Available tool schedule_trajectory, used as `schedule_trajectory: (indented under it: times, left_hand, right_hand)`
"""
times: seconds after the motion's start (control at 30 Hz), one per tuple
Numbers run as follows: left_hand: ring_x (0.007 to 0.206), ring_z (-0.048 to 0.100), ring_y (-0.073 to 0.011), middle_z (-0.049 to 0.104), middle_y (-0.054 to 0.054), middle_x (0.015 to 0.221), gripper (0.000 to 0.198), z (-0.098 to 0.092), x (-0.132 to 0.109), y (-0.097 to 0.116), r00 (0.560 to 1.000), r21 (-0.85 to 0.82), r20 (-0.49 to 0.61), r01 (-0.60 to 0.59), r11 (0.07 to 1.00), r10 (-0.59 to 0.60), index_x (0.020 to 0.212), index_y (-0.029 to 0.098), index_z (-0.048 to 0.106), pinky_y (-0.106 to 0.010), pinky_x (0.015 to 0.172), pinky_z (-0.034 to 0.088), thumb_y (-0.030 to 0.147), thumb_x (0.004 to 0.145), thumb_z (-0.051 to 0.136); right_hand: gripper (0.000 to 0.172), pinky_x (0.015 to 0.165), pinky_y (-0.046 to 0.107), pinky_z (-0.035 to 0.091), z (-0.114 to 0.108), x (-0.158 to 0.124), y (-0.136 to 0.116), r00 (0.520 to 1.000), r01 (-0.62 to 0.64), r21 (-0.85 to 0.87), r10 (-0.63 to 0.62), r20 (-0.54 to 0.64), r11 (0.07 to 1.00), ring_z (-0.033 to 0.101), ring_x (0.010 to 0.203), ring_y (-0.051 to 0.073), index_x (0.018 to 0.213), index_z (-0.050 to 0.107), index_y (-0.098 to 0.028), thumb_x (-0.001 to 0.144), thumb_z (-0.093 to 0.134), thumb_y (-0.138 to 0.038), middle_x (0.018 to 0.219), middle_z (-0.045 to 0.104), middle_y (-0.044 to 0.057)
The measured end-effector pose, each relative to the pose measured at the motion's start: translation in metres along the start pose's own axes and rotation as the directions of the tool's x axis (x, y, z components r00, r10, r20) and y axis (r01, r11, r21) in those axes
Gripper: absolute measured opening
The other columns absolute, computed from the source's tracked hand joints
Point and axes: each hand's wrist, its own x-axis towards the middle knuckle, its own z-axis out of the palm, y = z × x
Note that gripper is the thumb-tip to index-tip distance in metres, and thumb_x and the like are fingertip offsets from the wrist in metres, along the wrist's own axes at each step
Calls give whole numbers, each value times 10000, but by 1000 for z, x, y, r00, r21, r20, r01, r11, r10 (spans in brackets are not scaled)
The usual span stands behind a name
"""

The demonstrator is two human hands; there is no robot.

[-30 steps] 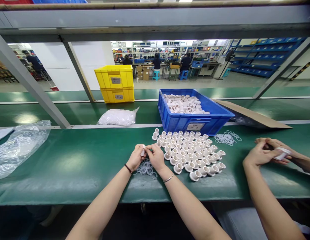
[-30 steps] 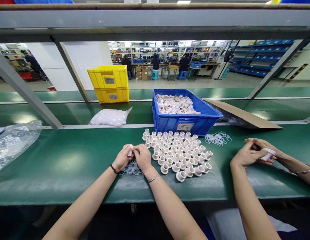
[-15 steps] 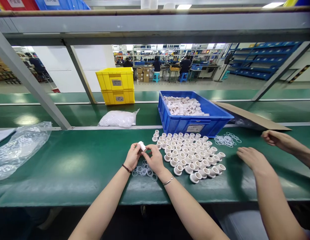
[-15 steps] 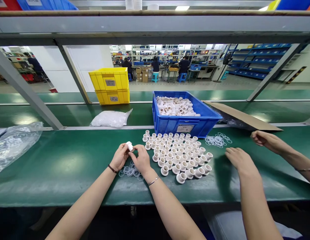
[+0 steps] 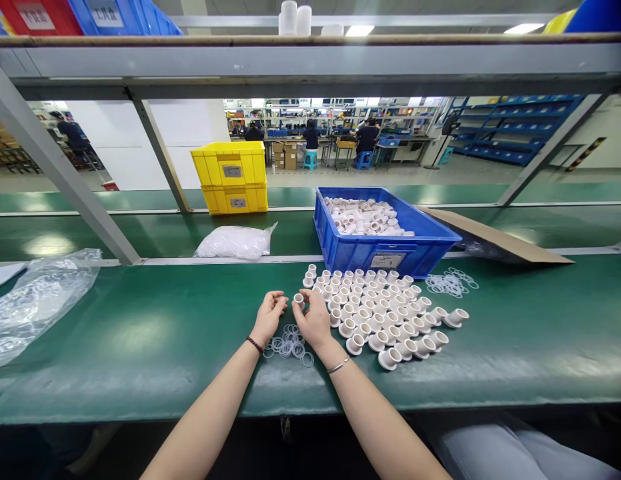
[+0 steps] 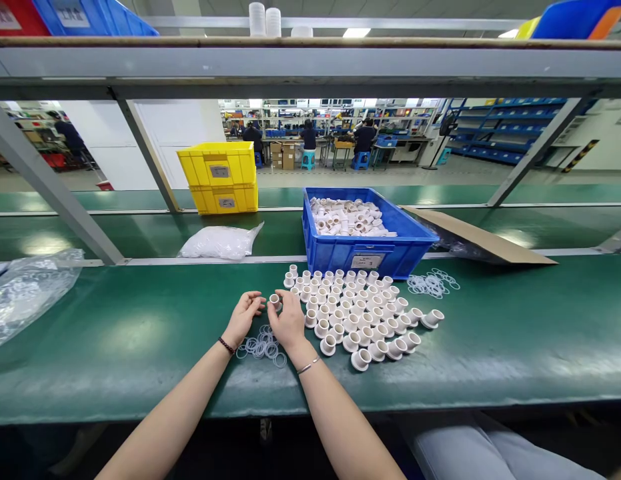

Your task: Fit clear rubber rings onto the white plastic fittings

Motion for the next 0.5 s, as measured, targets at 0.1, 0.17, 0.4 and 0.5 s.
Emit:
schedule_trajectory:
  times: [0.1, 0.17, 0.4, 0.5]
  left_hand:
    - [832, 584, -164, 639, -68, 935, 329, 1, -2, 1, 992, 41, 122, -10, 999, 5, 946, 163, 611, -232, 680, 442, 452, 791, 587]
    - [840, 580, -173, 645, -67, 945, 330, 1, -2, 1, 981, 85, 191, -34, 996, 17, 914, 165, 645, -239, 689, 446, 465, 803, 564]
    - [888, 574, -197, 643, -77, 998, 322, 1, -3, -3, 984, 87, 180, -33, 996, 17, 933, 171, 671, -260, 715, 457, 447, 806, 564]
    - [893, 577, -203, 654, -75, 946, 344, 1, -3, -3, 979, 71, 205, -29, 997, 14, 889, 163, 677, -278, 746, 461, 471, 818, 540]
  right_hand:
    - [260, 828, 390, 448, 1, 0, 2, 1000, -23, -53, 23, -13, 998, 530, 922, 234, 1079, 514, -158, 838, 500, -255, 978, 573, 104]
    - [273, 822, 397, 449, 1, 0, 2, 999, -48, -87, 47, -16, 995, 529, 922, 242, 1084, 512, -157, 828, 507, -251, 981, 576, 105]
    - [285, 833, 420, 453, 0, 1, 1, 997, -74, -123, 70, -37, 990, 517, 964, 256, 1090, 519, -161, 818, 502, -244, 1000, 566, 117]
    - [247, 902, 434, 437, -2, -1, -4, 996, 16, -38, -19, -85, 999, 499, 1042, 250, 1071, 524, -174, 831, 492, -222, 1057, 547, 123]
